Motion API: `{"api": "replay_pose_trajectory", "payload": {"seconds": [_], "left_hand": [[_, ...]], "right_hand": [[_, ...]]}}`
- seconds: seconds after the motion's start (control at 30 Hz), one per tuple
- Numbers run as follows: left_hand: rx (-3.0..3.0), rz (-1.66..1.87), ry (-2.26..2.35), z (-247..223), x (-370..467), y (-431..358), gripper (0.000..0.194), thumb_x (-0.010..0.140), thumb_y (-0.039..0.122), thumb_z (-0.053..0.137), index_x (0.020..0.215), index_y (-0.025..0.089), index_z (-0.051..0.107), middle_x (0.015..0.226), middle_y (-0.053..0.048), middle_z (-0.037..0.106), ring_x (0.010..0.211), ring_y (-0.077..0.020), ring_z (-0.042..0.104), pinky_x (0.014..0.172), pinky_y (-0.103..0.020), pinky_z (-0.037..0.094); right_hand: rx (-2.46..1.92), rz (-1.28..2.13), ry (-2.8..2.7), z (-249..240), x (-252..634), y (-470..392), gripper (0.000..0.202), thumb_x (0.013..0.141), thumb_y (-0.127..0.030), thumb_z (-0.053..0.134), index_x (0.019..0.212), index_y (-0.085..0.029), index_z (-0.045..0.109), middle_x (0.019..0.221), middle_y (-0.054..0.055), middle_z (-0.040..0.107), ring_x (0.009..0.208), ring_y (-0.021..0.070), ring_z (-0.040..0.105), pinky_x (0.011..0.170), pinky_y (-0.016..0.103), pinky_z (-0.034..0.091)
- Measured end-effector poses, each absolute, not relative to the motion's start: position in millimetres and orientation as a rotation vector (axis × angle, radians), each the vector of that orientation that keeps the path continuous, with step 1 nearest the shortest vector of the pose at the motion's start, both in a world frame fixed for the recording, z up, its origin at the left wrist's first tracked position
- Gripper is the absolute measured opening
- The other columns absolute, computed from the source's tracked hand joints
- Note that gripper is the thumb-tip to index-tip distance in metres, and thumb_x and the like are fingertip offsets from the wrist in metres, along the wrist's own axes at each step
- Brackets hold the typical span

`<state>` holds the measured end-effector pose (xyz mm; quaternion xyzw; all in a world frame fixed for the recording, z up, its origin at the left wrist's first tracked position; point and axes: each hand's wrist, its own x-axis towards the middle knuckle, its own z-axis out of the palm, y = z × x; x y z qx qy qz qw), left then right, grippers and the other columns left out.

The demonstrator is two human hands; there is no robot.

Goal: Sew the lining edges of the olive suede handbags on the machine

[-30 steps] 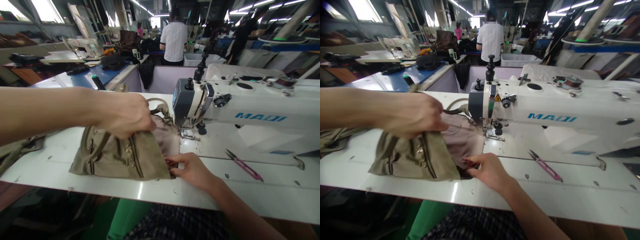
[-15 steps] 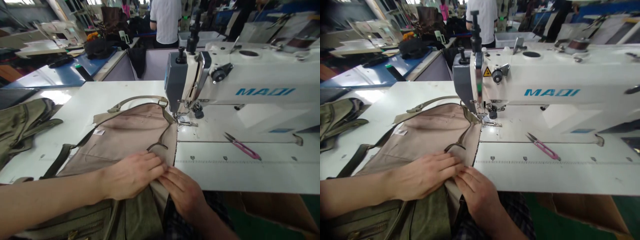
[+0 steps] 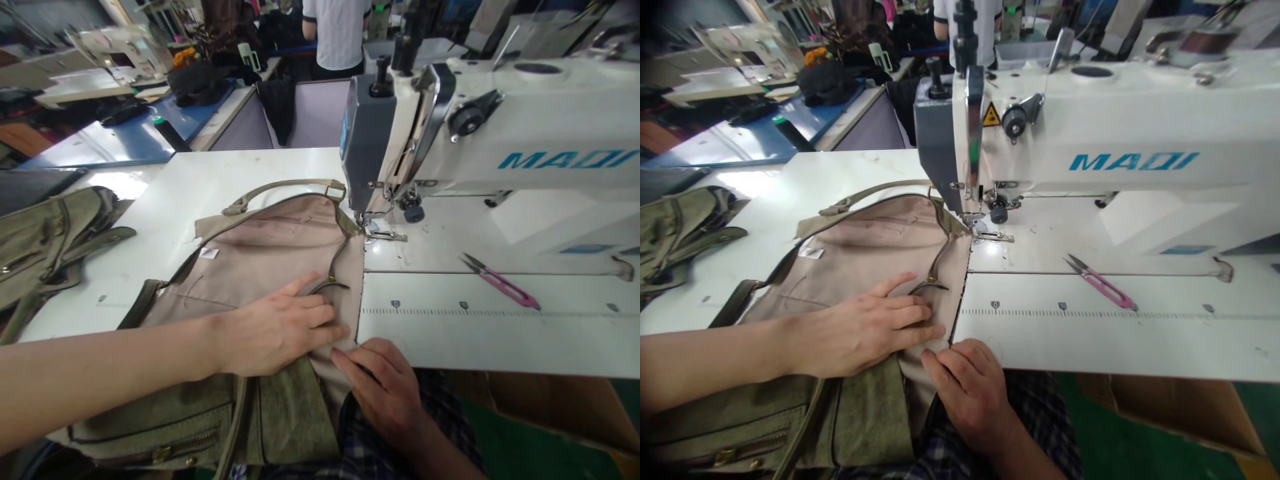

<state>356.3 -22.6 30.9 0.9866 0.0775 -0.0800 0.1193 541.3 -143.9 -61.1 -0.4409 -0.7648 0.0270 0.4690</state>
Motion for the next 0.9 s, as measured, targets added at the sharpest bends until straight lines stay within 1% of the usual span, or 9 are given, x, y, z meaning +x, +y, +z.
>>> {"api": "replay_pose_trajectory", "payload": {"seconds": [0.07,0.17,0.23,0.37,0.47,0.57,0.63,0.8,0.9], "left_hand": [[2.862,-0.28,0.242,30.6,356.0,-21.9,0.047,0.092,0.016,0.043,0.139,0.021,0.045,0.114,-0.007,0.059,0.109,-0.0217,0.053,0.115,-0.044,0.012],[2.858,-0.352,0.237,29.1,354.8,-20.5,0.05,0.092,0.02,0.045,0.142,0.023,0.042,0.118,-0.008,0.056,0.111,-0.0231,0.05,0.103,-0.037,0.03],[2.879,-0.371,0.231,28.9,354.7,-20.4,0.048,0.093,0.021,0.046,0.141,0.022,0.043,0.116,-0.008,0.058,0.108,-0.0232,0.052,0.098,-0.038,0.033],[2.976,-0.277,0.166,31.3,359.4,-21.0,0.037,0.096,0.019,0.041,0.132,0.02,0.052,0.125,-0.009,0.058,0.124,-0.0241,0.046,0.114,-0.045,0.018],[3.08,-0.152,0.039,30.5,367.6,-14.8,0.032,0.097,0.016,0.038,0.122,0.019,0.058,0.144,-0.008,0.045,0.142,-0.0233,0.027,0.119,-0.047,0.006],[3.126,-0.153,0.134,27.0,373.9,-0.1,0.036,0.094,0.021,0.045,0.129,0.016,0.053,0.15,-0.01,0.038,0.132,-0.0255,0.041,0.115,-0.046,0.021],[3.109,-0.222,0.3,26.6,373.5,10.0,0.048,0.09,0.024,0.052,0.137,0.016,0.047,0.145,-0.011,0.045,0.119,-0.0261,0.053,0.107,-0.044,0.03],[3.004,-0.261,0.256,34.4,365.3,11.9,0.044,0.091,0.016,0.047,0.134,0.023,0.052,0.136,-0.005,0.055,0.126,-0.0212,0.047,0.115,-0.039,0.015],[2.932,-0.277,0.31,37.6,369.9,6.0,0.038,0.097,0.031,0.046,0.134,0.032,0.052,0.14,-0.004,0.052,0.12,-0.0244,0.053,0.108,-0.044,0.025]], "right_hand": [[-1.059,0.091,-1.881,-60.6,542.5,-143.0,0.022,0.094,-0.008,0.049,0.107,-0.014,0.067,0.082,0.005,0.067,0.078,0.017,0.06,0.071,0.03,0.055],[-1.043,0.128,-1.921,-59.1,544.0,-145.2,0.026,0.09,-0.004,0.048,0.108,-0.01,0.065,0.083,0.008,0.066,0.08,0.0184,0.06,0.074,0.032,0.057],[-1.075,0.16,-1.956,-57.4,544.3,-149.7,0.032,0.086,-0.001,0.045,0.11,-0.008,0.064,0.092,0.012,0.065,0.093,0.0219,0.059,0.082,0.038,0.057],[-1.21,0.178,-2.047,-55.2,543.9,-157.3,0.038,0.081,-0.005,0.044,0.113,-0.007,0.064,0.12,0.019,0.058,0.12,0.0318,0.049,0.095,0.054,0.05],[-1.223,0.059,-2.088,-55.3,544.5,-153.5,0.033,0.086,-0.004,0.045,0.112,-0.008,0.065,0.11,0.016,0.065,0.108,0.0271,0.059,0.091,0.048,0.055],[-1.159,-0.034,-2.13,-52.1,549.0,-144.5,0.031,0.091,-0.003,0.042,0.109,-0.009,0.067,0.1,0.012,0.07,0.098,0.0239,0.064,0.086,0.043,0.057],[-1.114,-0.034,-2.164,-47.5,554.9,-139.5,0.033,0.091,-0.002,0.039,0.107,-0.009,0.067,0.098,0.011,0.071,0.094,0.0226,0.065,0.084,0.041,0.058],[-1.0,0.025,-2.209,-37.3,570.5,-133.0,0.028,0.096,-0.008,0.039,0.1,-0.01,0.067,0.091,0.009,0.073,0.087,0.0195,0.068,0.085,0.036,0.058],[-0.965,0.01,-2.223,-36.4,576.9,-128.4,0.037,0.099,-0.009,0.031,0.099,-0.01,0.068,0.088,0.009,0.074,0.085,0.0188,0.069,0.084,0.033,0.059]]}}
